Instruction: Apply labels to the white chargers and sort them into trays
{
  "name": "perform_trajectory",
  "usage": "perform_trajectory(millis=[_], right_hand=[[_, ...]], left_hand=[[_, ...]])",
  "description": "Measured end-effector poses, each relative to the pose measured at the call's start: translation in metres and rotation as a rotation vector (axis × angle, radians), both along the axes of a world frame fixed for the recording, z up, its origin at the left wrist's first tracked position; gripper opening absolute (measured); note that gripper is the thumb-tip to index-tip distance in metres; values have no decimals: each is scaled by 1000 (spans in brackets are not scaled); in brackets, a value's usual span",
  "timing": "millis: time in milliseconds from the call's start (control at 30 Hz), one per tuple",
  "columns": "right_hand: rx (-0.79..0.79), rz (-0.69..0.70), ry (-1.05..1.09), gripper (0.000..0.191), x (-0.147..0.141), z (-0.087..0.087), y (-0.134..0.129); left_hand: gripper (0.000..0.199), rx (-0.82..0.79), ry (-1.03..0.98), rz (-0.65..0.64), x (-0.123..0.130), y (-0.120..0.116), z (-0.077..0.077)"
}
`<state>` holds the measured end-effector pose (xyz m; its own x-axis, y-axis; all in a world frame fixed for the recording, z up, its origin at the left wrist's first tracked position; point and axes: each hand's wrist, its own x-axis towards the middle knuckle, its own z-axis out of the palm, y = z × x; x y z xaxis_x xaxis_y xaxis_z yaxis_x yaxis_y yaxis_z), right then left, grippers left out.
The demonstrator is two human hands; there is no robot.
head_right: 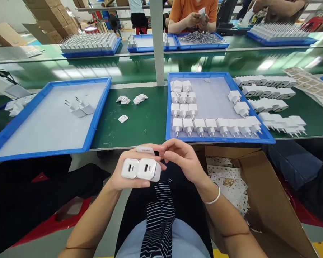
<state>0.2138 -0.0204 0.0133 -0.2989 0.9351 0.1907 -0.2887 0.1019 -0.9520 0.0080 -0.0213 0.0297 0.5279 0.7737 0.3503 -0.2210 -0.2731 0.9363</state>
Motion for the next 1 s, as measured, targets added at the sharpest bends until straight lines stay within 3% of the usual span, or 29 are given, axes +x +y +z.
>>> perform_trajectory(millis=[100, 200, 333, 433, 567, 633, 867, 933, 1000], right_hand=[[-99, 121, 56, 17, -10, -4, 3], [-82, 120, 80, 15, -17, -7, 2], [41, 46, 18, 16, -20, -12, -1], [47, -133, -62, 11, -23, -13, -5], [26, -353, -180, 1, -26, -10, -11], [40, -437, -209, 8, -27, -8, -13], [165, -568, -208, 10, -14, 0, -15], [170, -562, -222, 15, -1, 11, -15], [134, -427, -259, 19, 12, 25, -14]], left_hand=[[44, -69, 44, -53, 2, -5, -2], [48, -85, 66, -65, 4, -4, -6], [48, -77, 54, -63, 5, 0, -12], [41, -48, 62, -52, 8, 1, -13], [42, 19, 47, 67, 13, -5, -5], [43, 45, 62, 137, 15, -9, -2], [48, 210, 171, 340, 16, -15, -2], [45, 237, 197, 376, 14, -15, -3], [43, 264, 228, 383, 12, -13, -2]])
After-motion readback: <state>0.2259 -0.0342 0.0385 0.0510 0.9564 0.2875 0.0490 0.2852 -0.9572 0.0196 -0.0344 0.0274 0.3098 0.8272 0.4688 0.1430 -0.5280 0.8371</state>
